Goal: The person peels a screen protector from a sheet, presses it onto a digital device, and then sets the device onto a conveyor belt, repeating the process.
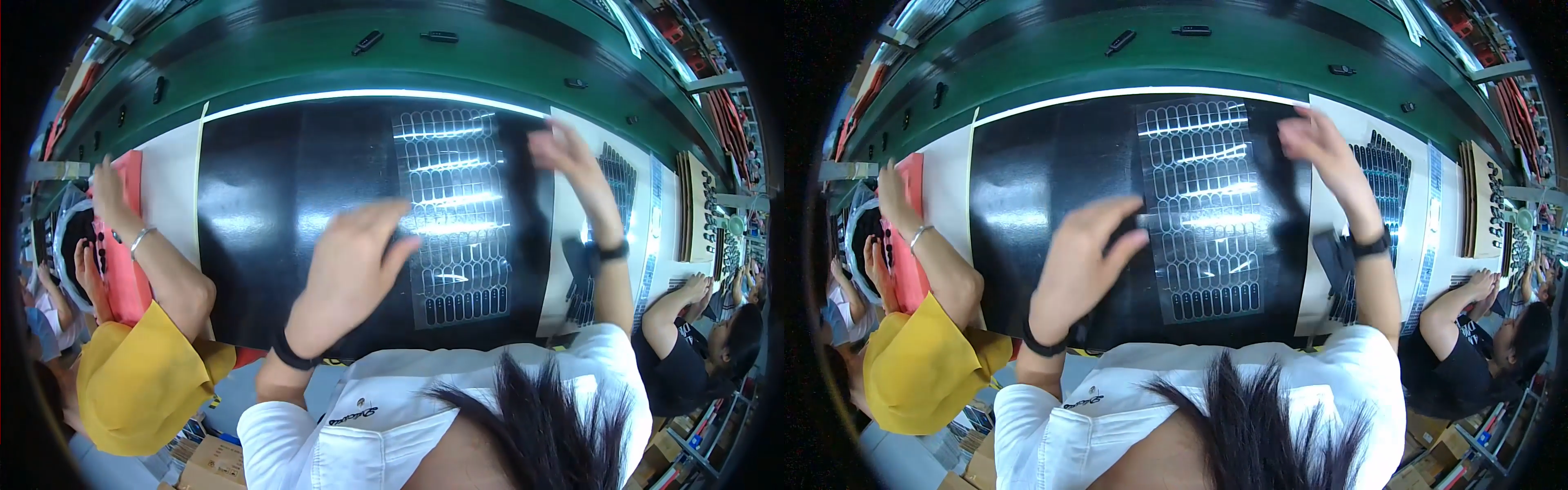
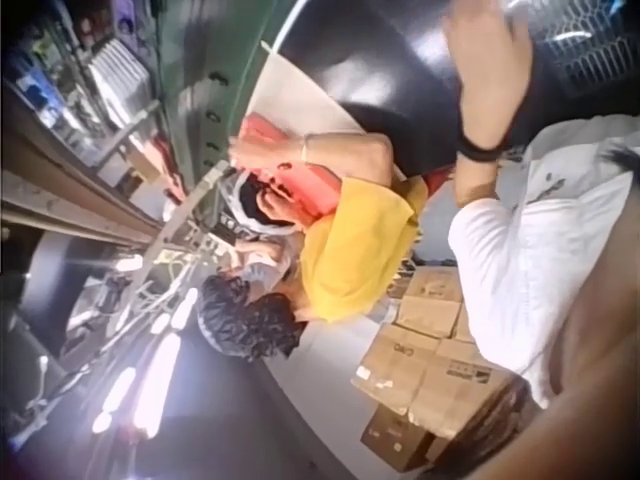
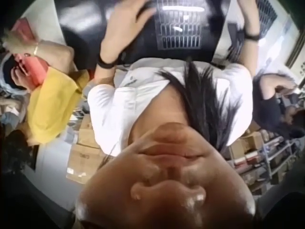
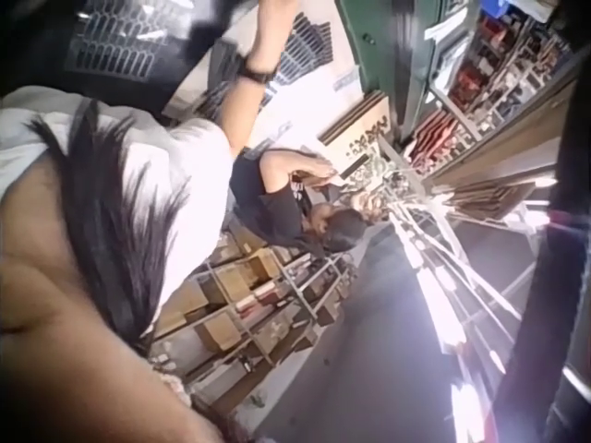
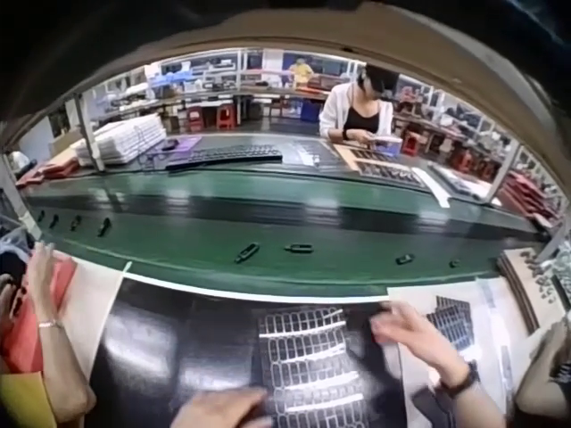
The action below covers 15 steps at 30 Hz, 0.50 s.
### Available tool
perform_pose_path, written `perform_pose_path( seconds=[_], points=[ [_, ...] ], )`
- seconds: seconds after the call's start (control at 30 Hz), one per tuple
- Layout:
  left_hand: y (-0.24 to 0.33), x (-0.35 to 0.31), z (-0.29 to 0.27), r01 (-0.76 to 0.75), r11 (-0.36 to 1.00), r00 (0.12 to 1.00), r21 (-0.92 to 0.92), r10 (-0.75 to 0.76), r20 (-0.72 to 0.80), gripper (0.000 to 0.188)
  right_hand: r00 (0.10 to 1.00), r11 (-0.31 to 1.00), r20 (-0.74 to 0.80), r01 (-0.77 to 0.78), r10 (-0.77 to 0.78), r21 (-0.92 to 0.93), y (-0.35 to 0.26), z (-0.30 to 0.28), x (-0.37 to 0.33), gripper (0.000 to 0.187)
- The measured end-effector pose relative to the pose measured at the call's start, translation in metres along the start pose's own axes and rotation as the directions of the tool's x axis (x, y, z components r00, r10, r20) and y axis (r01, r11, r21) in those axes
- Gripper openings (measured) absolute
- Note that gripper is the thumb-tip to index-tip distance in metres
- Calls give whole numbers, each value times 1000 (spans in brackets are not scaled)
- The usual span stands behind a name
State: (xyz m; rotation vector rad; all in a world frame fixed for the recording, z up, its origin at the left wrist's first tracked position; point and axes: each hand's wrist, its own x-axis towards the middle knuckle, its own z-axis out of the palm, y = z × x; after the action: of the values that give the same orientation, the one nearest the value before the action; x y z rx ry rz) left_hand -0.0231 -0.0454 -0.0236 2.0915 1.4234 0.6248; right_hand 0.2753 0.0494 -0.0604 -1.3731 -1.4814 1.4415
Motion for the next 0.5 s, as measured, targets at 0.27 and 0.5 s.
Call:
perform_pose_path(
  seconds=[0.27, 0.5],
  points=[
    [8, -78, 42, -65, 970, 955, 233, -7, 297, 64, 849, 690, 376, -523, 371, 500, 23, 29, -116, 43],
    [7, -102, 58, -66, 953, 970, 297, -9, 243, 68, 671, 661, 604, -690, 430, 295, 25, 53, -119, 39]
  ],
)
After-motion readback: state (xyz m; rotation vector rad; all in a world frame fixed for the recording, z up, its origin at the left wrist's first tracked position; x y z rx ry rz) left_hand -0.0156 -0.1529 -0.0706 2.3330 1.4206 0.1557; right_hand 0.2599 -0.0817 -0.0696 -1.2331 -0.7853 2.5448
